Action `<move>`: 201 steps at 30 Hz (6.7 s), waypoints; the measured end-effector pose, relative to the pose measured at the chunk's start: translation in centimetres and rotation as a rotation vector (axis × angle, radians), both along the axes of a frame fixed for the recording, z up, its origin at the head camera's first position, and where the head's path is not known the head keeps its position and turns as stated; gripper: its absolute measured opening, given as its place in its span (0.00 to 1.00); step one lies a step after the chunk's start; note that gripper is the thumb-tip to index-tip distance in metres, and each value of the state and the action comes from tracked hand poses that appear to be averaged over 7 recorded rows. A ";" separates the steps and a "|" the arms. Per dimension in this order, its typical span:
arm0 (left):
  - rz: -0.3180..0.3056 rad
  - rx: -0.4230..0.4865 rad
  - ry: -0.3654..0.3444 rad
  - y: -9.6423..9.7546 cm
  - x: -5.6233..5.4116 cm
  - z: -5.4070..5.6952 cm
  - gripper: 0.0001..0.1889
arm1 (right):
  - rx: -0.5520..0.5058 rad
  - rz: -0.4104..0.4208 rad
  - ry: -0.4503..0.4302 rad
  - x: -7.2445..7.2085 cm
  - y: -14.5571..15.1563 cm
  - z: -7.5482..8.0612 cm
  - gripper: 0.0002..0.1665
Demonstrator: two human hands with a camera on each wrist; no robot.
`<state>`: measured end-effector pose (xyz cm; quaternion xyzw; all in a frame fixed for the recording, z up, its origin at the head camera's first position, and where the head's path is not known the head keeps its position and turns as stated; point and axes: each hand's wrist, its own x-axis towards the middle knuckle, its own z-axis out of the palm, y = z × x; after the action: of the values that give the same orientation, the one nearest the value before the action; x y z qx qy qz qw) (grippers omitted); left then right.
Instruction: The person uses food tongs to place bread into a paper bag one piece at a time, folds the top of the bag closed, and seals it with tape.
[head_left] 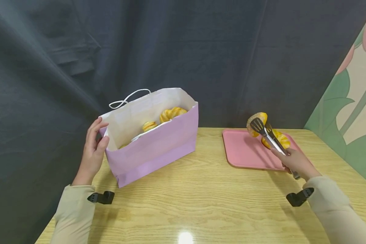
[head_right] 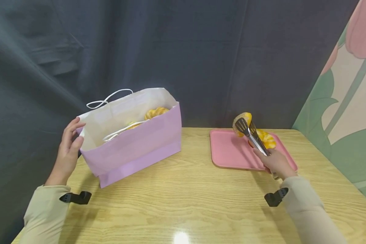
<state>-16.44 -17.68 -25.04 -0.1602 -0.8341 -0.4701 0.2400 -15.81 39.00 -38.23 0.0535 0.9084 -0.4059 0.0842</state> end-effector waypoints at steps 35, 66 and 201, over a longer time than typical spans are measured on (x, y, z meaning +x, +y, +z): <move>0.000 -0.005 0.013 -0.2 -0.2 -0.1 0.22 | -0.150 0.025 0.035 3.3 -1.5 1.4 0.28; -0.015 0.009 0.019 -0.3 -0.4 -0.1 0.23 | -0.096 0.079 0.110 3.4 -2.5 4.1 0.27; 0.010 0.004 0.006 -0.6 0.6 -1.6 0.23 | -1.165 0.184 -0.361 4.1 1.0 -5.0 0.33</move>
<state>-15.83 -18.33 -26.68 -0.1569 -0.8333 -0.4700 0.2451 -11.68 40.04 -43.25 -0.0119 0.5098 -0.8110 0.2869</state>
